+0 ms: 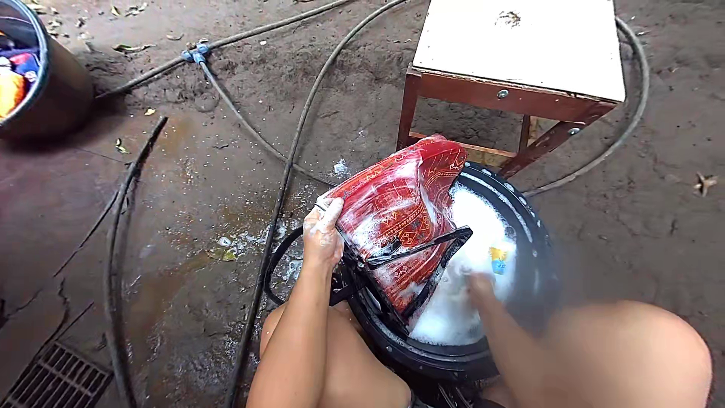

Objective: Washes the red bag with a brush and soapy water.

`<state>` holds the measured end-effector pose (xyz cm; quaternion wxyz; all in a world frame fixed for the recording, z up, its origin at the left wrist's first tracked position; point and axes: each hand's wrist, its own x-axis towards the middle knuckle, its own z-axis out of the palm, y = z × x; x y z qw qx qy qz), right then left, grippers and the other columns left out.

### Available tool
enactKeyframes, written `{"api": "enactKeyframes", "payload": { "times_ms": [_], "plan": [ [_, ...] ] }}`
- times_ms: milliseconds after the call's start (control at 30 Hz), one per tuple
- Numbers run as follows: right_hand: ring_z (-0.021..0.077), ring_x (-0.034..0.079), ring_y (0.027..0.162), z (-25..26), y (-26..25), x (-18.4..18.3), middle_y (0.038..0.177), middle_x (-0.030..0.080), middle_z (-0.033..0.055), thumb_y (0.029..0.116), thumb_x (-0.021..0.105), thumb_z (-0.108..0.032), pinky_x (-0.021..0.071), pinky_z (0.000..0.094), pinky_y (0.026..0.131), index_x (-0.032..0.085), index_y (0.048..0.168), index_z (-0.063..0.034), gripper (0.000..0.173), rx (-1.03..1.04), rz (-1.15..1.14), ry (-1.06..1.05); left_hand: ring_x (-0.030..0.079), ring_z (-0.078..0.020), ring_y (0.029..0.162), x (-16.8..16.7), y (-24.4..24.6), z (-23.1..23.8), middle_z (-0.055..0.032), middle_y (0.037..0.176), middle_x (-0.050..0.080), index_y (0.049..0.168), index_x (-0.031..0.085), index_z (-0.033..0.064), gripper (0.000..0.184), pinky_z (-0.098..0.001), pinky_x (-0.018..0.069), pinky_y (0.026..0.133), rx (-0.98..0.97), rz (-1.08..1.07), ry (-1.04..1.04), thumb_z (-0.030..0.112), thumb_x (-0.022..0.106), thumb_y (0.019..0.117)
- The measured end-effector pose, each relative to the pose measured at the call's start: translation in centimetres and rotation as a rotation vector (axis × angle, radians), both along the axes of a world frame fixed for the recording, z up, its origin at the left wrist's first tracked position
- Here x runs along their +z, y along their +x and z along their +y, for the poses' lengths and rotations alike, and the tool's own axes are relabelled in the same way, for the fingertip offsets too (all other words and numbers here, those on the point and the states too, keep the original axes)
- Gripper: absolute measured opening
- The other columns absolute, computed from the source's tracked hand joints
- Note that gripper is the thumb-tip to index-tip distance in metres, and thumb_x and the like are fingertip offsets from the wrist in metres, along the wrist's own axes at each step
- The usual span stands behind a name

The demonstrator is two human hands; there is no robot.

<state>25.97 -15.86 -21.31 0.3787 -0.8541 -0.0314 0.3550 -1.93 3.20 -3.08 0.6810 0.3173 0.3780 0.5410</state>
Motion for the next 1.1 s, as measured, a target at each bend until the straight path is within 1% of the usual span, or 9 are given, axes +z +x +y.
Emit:
{"api": "enactKeyframes", "payload": {
  "times_ms": [67,167,333,467,600,700,833,933,1100],
  "plan": [
    [0.017,0.065,0.081,2.9,0.8,4.5,0.101,0.063,0.0133,0.0994,0.061,-0.009,0.0588,0.0357,0.072,0.046,0.137,0.0028,0.042,-0.059,0.07,0.488,0.074,-0.0159,0.088,-0.1,0.2,-0.1,-0.0079,0.099,0.075,0.114,0.066,0.0055,0.017,-0.0343,0.063,0.08,-0.061,-0.028,0.004,0.003,0.054,0.1022],
    [0.0083,0.069,0.076,6.1,0.1,12.3,0.094,0.069,0.0002,0.083,0.066,-0.013,0.0614,0.0295,0.07,0.048,0.133,-0.0047,0.054,0.265,0.082,0.829,0.075,-0.0151,0.085,-0.2,0.9,-0.7,-0.0068,0.098,0.076,0.115,0.066,0.0099,0.019,-0.0338,0.064,0.076,-0.205,-0.082,-0.021,0.01,0.057,0.0977],
    [0.0354,0.065,0.116,11.2,-9.8,20.5,0.136,0.058,0.0255,0.0829,0.085,-0.032,0.0562,0.0541,0.095,0.044,0.151,-0.0005,0.085,0.814,-0.652,0.712,0.073,-0.0123,0.092,0.2,3.0,-0.9,-0.002,0.102,0.075,0.118,0.065,0.0173,0.065,-0.0335,0.0627,0.077,-0.304,-0.261,-0.083,0.054,0.013,0.1098],
    [0.0319,0.071,0.082,14.6,-15.3,20.9,0.107,0.069,0.0202,0.0864,0.077,-0.048,0.059,0.0462,0.06,0.072,0.127,-0.0112,0.055,1.019,-1.142,0.959,0.068,-0.0033,0.075,0.2,2.3,-2.3,0.0052,0.08,0.07,0.099,0.062,0.0181,0.034,-0.0224,0.0567,0.067,-0.159,-0.243,-0.107,0.041,0.037,0.1054],
    [0.0418,0.069,0.101,19.0,-8.0,20.1,0.125,0.066,0.0241,0.0992,0.06,-0.049,0.056,0.0618,0.077,0.063,0.142,-0.014,0.055,0.933,-0.995,0.524,0.071,-0.0123,0.092,1.0,1.1,-1.4,-0.0027,0.106,0.074,0.125,0.066,0.0154,0.05,-0.032,0.0616,0.078,-0.365,-0.367,0.026,0.028,0.021,0.1076],
    [0.0391,0.068,0.105,19.6,-8.4,21.2,0.125,0.066,0.0218,0.0975,0.061,-0.052,0.0553,0.0611,0.082,0.062,0.141,-0.0123,0.059,0.908,-0.961,0.534,0.072,-0.0152,0.091,1.1,1.2,-0.6,-0.005,0.103,0.074,0.119,0.066,0.0154,0.053,-0.0356,0.0621,0.078,-0.363,-0.41,-0.018,0.035,0.018,0.1085],
    [0.031,0.071,0.077,16.9,-16.2,20.0,0.101,0.07,0.0199,0.0891,0.073,-0.045,0.0573,0.0471,0.058,0.074,0.123,-0.0092,0.05,1.125,-1.072,1.026,0.073,-0.0129,0.075,-0.2,0.7,-0.9,-0.0019,0.083,0.075,0.092,0.075,0.0218,0.042,-0.0317,0.0616,0.066,-0.312,-0.603,-0.142,0.062,0.076,0.0799],
    [0.0351,0.071,0.076,18.6,-12.2,17.4,0.101,0.071,0.0234,0.0937,0.069,-0.045,0.0581,0.0513,0.058,0.074,0.123,-0.0065,0.049,1.041,-1.113,1.013,0.072,-0.0152,0.092,0.9,0.4,-0.2,-0.0031,0.099,0.073,0.11,0.066,0.0178,0.055,-0.0362,0.0611,0.078,-0.287,-0.477,-0.152,0.048,0.02,0.1092],
    [0.0358,0.071,0.091,18.6,-12.4,18.6,0.107,0.069,0.0227,0.0957,0.064,-0.045,0.0585,0.054,0.071,0.07,0.129,-0.0042,0.053,0.811,-1.083,0.862,0.071,-0.0158,0.094,0.9,1.4,-0.4,-0.004,0.101,0.073,0.113,0.065,0.0169,0.054,-0.0373,0.0611,0.08,-0.303,-0.473,-0.115,0.049,0.021,0.108]
  ]
}}
